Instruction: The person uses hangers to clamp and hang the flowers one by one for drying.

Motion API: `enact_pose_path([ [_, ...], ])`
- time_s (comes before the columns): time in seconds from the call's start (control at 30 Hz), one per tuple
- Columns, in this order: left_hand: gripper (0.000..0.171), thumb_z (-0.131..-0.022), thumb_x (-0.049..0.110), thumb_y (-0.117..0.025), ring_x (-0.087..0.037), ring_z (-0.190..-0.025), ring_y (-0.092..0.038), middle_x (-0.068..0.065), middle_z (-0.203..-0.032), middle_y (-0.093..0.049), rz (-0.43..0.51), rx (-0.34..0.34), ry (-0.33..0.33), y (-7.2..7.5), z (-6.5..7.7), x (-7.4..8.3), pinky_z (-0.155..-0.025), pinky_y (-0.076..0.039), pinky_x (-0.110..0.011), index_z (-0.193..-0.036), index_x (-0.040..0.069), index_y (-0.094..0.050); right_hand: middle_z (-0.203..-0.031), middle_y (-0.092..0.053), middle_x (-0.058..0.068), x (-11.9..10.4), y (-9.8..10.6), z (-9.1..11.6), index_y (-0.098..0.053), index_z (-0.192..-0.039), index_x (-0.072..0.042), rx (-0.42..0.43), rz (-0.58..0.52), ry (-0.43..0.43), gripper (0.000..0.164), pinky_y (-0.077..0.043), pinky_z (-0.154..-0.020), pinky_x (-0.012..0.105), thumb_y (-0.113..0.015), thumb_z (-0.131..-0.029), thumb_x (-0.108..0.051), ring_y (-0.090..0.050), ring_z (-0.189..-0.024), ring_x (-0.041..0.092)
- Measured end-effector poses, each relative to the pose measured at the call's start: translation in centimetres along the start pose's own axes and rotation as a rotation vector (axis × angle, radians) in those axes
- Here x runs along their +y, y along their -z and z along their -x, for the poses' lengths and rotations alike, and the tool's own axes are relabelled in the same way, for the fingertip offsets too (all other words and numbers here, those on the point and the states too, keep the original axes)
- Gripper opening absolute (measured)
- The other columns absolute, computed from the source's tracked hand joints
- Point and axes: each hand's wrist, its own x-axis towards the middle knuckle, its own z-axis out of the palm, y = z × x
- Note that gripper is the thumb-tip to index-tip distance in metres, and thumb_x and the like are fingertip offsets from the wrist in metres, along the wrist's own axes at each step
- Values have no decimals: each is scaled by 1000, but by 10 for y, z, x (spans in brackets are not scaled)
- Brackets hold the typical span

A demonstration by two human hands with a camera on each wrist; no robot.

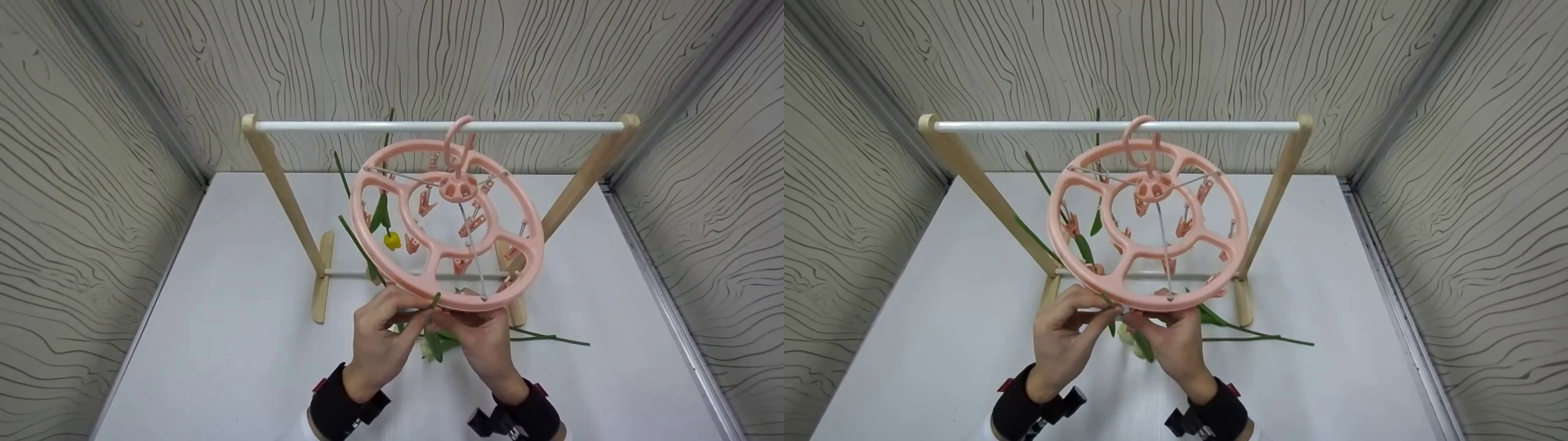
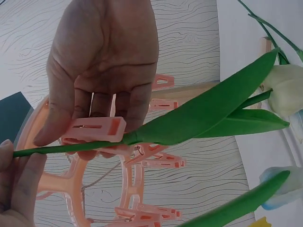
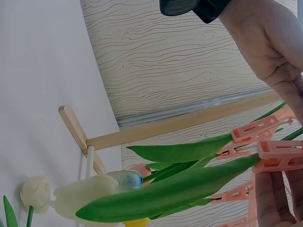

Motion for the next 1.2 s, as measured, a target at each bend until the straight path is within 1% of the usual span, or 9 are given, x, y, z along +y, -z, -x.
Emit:
enact_pose_path([
  [0.07, 12, -91, -2, -78, -18, -92, -77, -15, -97, -73, 4, 11, 11, 0, 0, 0, -73, -67, -26, -102, 1, -74, -115, -80, 3, 1, 0, 1, -69, -124, 4, -12, -3, 9, 39, -66, -87, 26, -69, -88, 20, -79, -105, 15],
  [0.13, 13, -90, -3, -78, -17, -91, -77, -14, -97, -73, 2, 19, 1, 0, 0, -1, -71, -67, -26, -102, 2, -75, -114, -79, 2, 2, 0, 2, -69, -124, 5, -15, 4, 12, 40, -66, -86, 26, -68, -88, 22, -78, -103, 14],
  [0.37, 16, -88, -9, -79, -9, -90, -75, -14, -94, -72, -12, 40, 0, 2, -1, -7, -70, -67, -25, -101, 0, -75, -106, -78, -1, 4, 2, 5, -70, -122, 2, -19, 91, -36, 37, -66, -82, 24, -73, -88, 16, -77, -94, 11],
  [0.6, 11, -91, -3, -78, -23, -86, -76, -15, -96, -72, -32, 34, -17, 5, -2, -11, -72, -67, -25, -102, -1, -75, -113, -77, -5, 2, 10, 6, -67, -127, 3, -34, 169, -89, 43, -65, -88, 24, -73, -86, 17, -76, -101, 9],
  [0.7, 11, -92, -2, -78, -24, -86, -77, -15, -97, -73, -40, 33, -12, 5, -3, -11, -72, -67, -25, -102, -1, -75, -117, -76, -9, 2, 18, 10, -66, -129, 2, -47, 242, -113, 45, -64, -90, 22, -74, -87, 15, -74, -105, 7],
  [0.77, 13, -91, -4, -79, -20, -89, -77, -15, -97, -73, -44, 34, -9, 5, -4, -12, -73, -67, -26, -103, -1, -75, -118, -76, -10, 4, 26, 13, -66, -129, 1, -67, 287, -118, 44, -63, -90, 22, -74, -88, 14, -74, -106, 6],
  [0.93, 19, -86, -12, -79, -12, -91, -76, -15, -96, -72, -48, 41, -27, 5, -5, -14, -74, -67, -26, -101, -1, -74, -112, -78, -7, 10, 49, 19, -72, -121, -1, -140, 365, -113, 30, -64, -86, 21, -71, -93, 9, -76, -102, 9],
  [1.03, 21, -84, -14, -80, -14, -88, -76, -14, -95, -72, -54, 47, -48, 5, -6, -15, -73, -67, -25, -100, -1, -74, -109, -79, -8, 15, 63, 23, -76, -115, -7, -161, 440, -136, 21, -64, -84, 21, -71, -96, 2, -76, -98, 7],
  [1.2, 19, -85, -10, -81, -16, -88, -76, -14, -96, -73, -49, 59, -61, 4, -8, -16, -74, -67, -26, -100, 1, -74, -106, -79, -7, 25, 86, 27, -78, -112, -19, -162, 585, -191, 22, -64, -82, 22, -76, -95, -5, -73, -95, -1],
])
